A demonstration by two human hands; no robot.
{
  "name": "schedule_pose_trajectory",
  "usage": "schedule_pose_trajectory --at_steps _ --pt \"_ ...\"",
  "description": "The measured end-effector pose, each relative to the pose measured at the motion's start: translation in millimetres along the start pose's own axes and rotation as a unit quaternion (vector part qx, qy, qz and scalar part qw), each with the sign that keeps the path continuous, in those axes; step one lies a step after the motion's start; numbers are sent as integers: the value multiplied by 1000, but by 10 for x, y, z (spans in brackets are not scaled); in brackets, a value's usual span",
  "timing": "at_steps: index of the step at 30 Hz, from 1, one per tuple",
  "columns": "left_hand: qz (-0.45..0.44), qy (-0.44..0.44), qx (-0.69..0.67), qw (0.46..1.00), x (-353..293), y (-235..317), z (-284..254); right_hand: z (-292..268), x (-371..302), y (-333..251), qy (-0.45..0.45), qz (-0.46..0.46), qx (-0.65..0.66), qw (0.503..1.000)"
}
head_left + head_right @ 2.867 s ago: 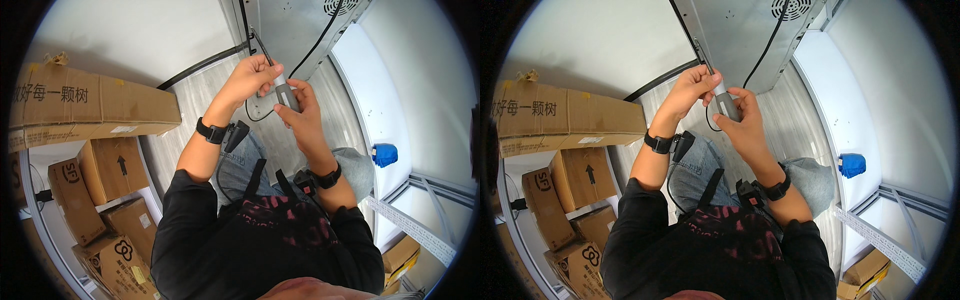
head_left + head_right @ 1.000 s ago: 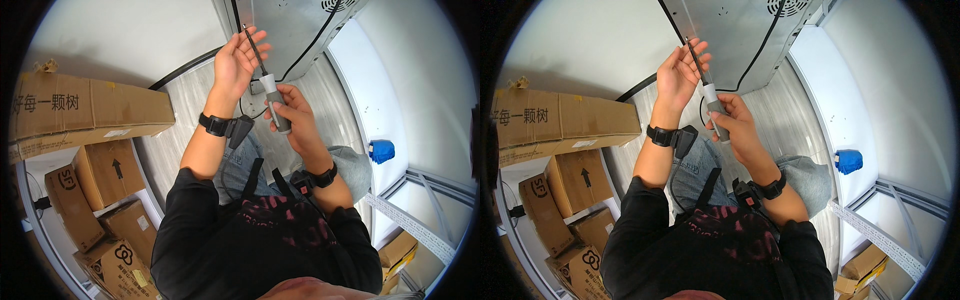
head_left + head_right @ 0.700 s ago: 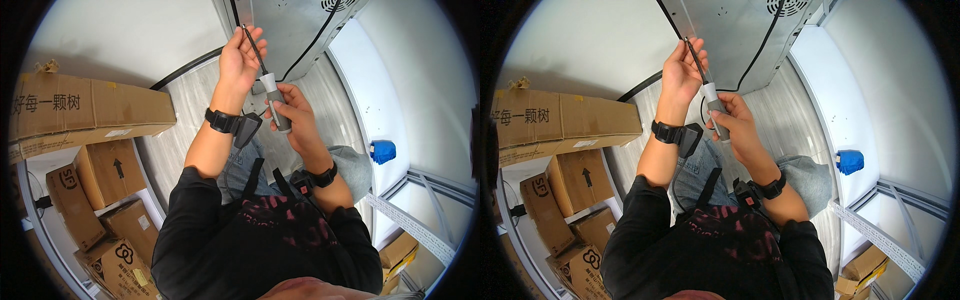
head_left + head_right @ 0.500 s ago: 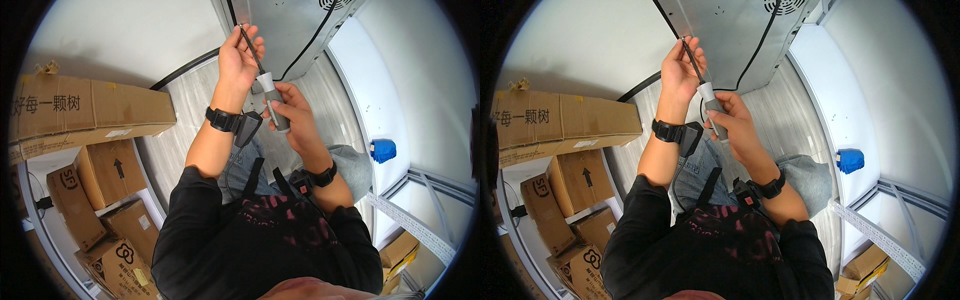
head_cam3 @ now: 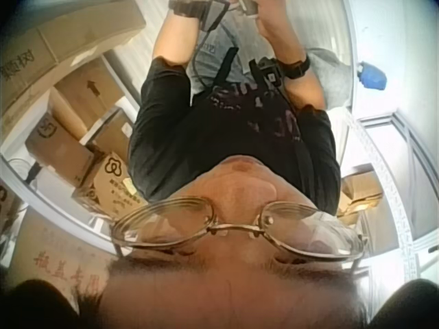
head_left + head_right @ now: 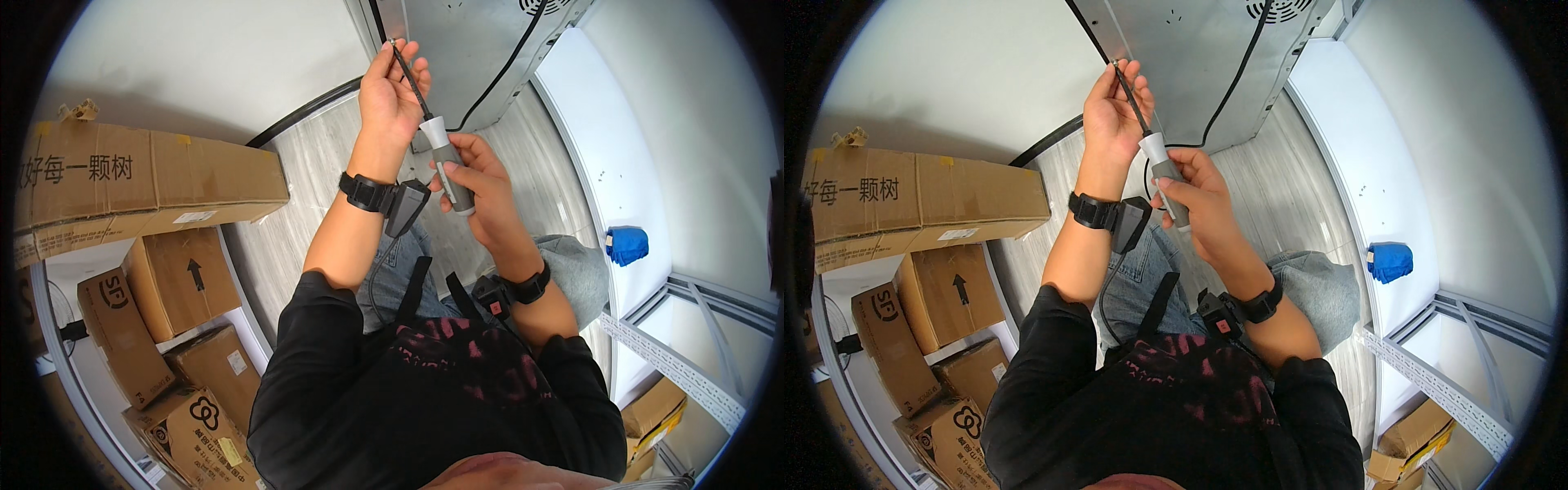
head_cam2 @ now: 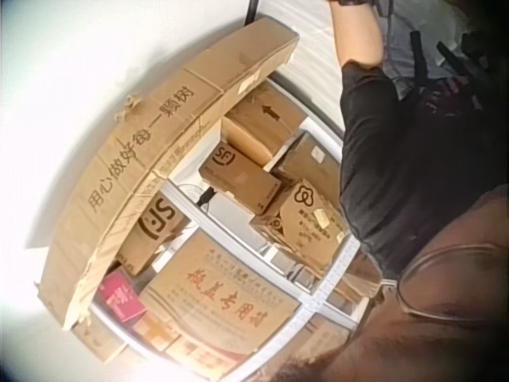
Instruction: The person uses a screwdriver to remove screws from the back panel of a wall-mounted electronic device. They then detach the panel and continue to unscrew fasteners from the device's internal frame.
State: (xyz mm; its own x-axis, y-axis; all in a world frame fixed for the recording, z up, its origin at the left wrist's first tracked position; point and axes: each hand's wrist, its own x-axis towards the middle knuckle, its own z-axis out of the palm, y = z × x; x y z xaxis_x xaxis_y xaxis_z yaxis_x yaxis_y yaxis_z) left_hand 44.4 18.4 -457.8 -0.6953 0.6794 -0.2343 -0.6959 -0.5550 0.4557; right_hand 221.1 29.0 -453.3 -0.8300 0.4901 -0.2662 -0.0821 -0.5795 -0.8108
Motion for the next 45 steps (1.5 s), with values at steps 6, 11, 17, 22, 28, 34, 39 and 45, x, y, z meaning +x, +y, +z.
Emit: schedule_pose_trajectory --at_steps 6,11,17,22,28,34,39,45 --pt "-4 2 6 1000 -19 28 21 -12 -18 -14 17 -8 -25 1000" --pt "-4 8 23 1000 -60 23 46 -49 -34 -41 22 -1 -29 999" --pt "2 -15 66 998 -151 -50 70 -178 -180 -207 33 0 -61 998" --pt "-23 -56 41 997 -255 -372 350 -530 -446 -647 48 -10 -105 993" --pt "-71 -188 81 976 -162 -1152 802 -1387 -803 -1369 72 -47 -207 975" --pt "-95 -328 307 888 54 -2363 982 -2553 -1330 -1569 152 -58 -193 968" --pt "-186 -420 456 762 235 -3556 722 -3644 -1714 -711 236 -66 -100 964" --pt "-258 -337 525 738 297 -4691 188 -4365 -1708 339 323 -74 44 942"
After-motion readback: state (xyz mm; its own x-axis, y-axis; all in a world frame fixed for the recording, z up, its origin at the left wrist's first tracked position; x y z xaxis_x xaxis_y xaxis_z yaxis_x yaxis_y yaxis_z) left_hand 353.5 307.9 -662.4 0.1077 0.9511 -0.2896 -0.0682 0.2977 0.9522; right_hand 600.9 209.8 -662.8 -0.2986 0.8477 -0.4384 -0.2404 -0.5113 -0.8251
